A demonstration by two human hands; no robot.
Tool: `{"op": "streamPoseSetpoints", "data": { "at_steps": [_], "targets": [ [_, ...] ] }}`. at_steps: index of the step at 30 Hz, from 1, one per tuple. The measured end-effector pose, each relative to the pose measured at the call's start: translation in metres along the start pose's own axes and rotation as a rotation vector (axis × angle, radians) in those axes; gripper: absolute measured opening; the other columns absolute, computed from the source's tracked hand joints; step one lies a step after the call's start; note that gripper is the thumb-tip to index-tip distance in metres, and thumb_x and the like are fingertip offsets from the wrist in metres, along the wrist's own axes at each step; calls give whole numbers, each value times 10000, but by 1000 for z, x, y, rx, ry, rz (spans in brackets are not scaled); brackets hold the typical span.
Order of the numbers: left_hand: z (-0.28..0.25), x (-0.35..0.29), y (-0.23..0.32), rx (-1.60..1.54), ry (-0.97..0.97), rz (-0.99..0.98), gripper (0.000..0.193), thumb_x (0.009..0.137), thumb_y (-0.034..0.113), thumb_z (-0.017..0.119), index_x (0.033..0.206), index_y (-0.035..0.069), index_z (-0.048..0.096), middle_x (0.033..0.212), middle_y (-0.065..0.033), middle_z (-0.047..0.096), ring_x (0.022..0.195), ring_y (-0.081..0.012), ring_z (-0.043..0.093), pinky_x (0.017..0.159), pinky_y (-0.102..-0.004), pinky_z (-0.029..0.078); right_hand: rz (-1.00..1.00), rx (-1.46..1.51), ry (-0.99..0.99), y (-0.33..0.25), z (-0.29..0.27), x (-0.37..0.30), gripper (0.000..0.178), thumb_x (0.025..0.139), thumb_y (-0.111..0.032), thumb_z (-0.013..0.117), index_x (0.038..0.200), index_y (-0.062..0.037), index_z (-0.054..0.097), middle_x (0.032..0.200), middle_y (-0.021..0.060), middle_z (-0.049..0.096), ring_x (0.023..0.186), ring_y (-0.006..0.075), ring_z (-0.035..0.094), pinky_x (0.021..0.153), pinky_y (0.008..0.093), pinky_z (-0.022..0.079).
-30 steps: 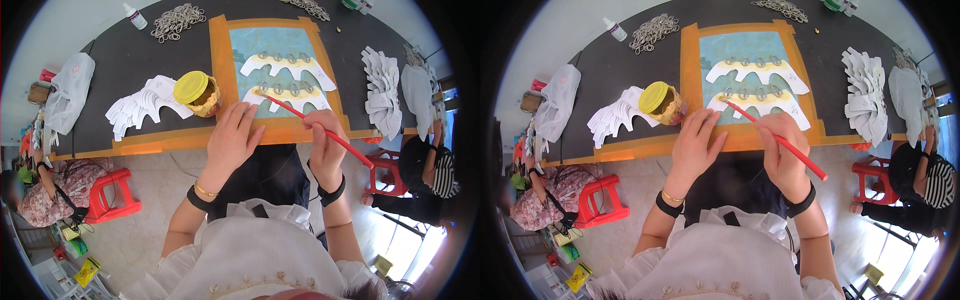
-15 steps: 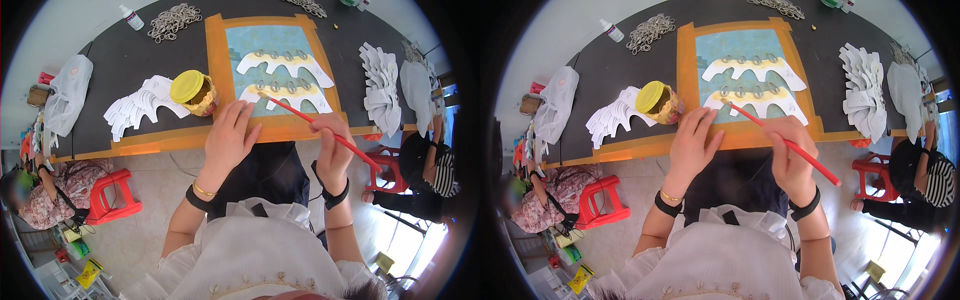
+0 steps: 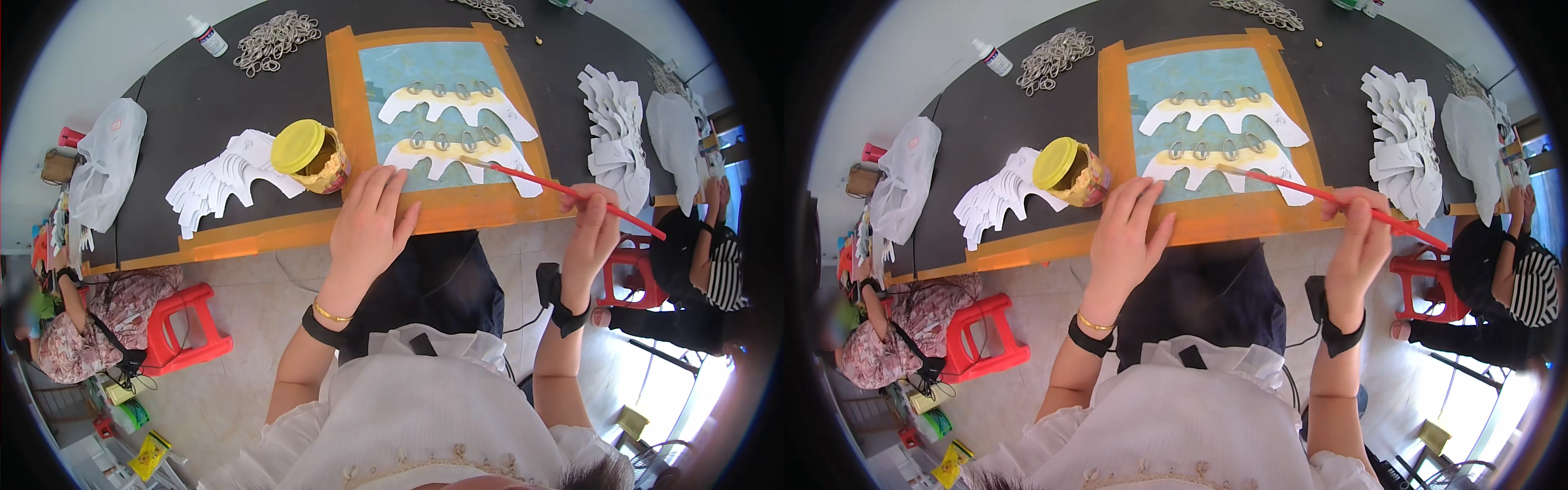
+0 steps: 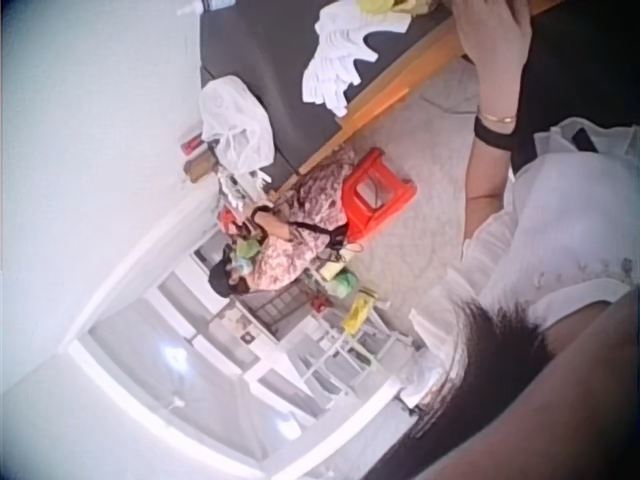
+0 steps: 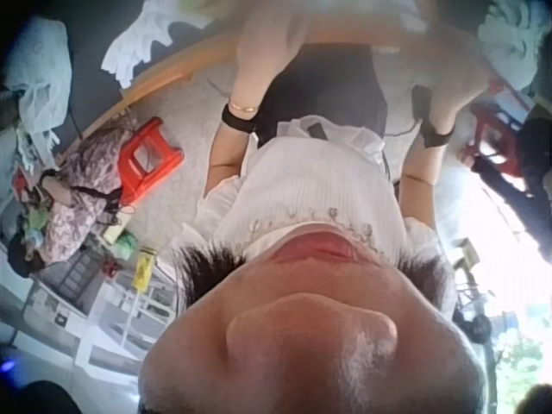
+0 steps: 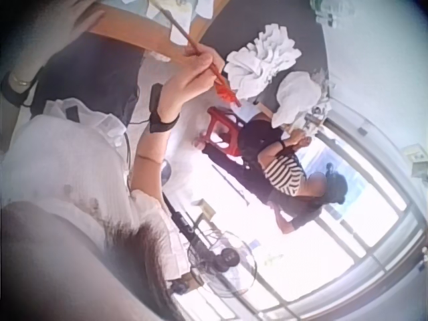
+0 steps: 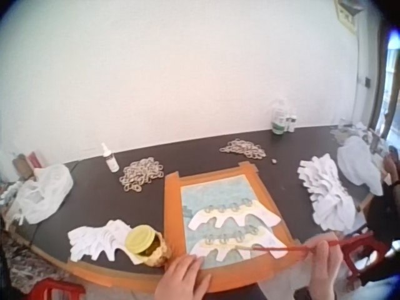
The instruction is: The recorder is applying yellow glue to white shoe components using a brush and then attaching metal rings to the glued areas.
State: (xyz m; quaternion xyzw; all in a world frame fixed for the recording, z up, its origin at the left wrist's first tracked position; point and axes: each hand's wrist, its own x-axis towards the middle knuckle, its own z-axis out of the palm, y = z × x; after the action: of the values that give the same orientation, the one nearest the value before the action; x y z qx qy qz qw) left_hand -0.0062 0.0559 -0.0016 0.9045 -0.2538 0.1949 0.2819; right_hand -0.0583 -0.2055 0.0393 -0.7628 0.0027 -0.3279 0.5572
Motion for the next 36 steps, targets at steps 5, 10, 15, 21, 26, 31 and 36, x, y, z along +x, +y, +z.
{"op": "streamPoseSetpoints", "data": {
  "at_steps": [5, 10, 15, 21, 26, 31, 36],
  "targets": [
    [-3, 0, -1, 14, 12, -1, 375, 807, 153, 692, 1135, 1, 592, 1158, -130, 563, 1081, -309, 547, 902, -381, 470, 80, -26, 191, 14, -42, -1, 269, 1022, -182, 392, 963, 21, 557, 812, 73, 585, 728, 131, 549, 713, 259, 448],
    [-1, -2, 0, -76, 78, 1, 299, 796, 143, 703, 1053, 26, 605, 1116, -119, 572, 1035, -308, 569, 891, -386, 469, 38, 160, 471, 18, -77, -3, 300, 1020, -256, 410, 931, -2, 542, 771, 72, 548, 744, 136, 526, 755, 289, 433],
    [-45, -22, -27, -15, 450, 35, 282, 743, 71, 720, 1000, 75, 603, 983, -81, 619, 914, -267, 595, 818, -360, 449, 45, 367, 253, 4, -26, 0, 297, 1022, -249, 389, 891, -16, 518, 762, 72, 514, 735, 151, 499, 756, 300, 417],
    [-159, -11, -130, -46, 619, -373, 289, 825, 96, 667, 1082, 2, 572, 933, -124, 640, 857, -219, 623, 783, -316, 493, 37, 457, 55, -14, 12, 7, 327, 1023, -301, 387, 916, -21, 517, 833, 92, 531, 707, 127, 482, 695, 251, 400],
    [-164, -9, -119, -39, 409, -337, 411, 815, 167, 708, 1165, 20, 550, 1051, -128, 633, 979, -235, 614, 862, -346, 472, 88, 364, -54, -37, 58, 2, 330, 1023, -309, 394, 910, -23, 515, 780, 69, 530, 714, 130, 526, 669, 241, 407],
    [-110, -11, -67, -26, 288, -157, 1007, 618, 323, 860, 1414, 52, 305, 1331, -147, 479, 1248, -355, 409, 1045, -475, 312, 47, 442, -94, -47, 72, 5, 316, 1038, -298, 358, 966, -23, 495, 803, 75, 568, 714, 129, 553, 667, 237, 431],
    [-74, 6, -53, 106, 219, -140, 1145, 567, 374, 871, 1461, 84, 216, 1382, -122, 429, 1316, -342, 338, 1091, -541, 175, 30, 416, -157, -61, 72, 21, 335, 1045, -299, 332, 972, -19, 499, 805, 77, 569, 706, 112, 538, 666, 235, 427]
  ]
}}
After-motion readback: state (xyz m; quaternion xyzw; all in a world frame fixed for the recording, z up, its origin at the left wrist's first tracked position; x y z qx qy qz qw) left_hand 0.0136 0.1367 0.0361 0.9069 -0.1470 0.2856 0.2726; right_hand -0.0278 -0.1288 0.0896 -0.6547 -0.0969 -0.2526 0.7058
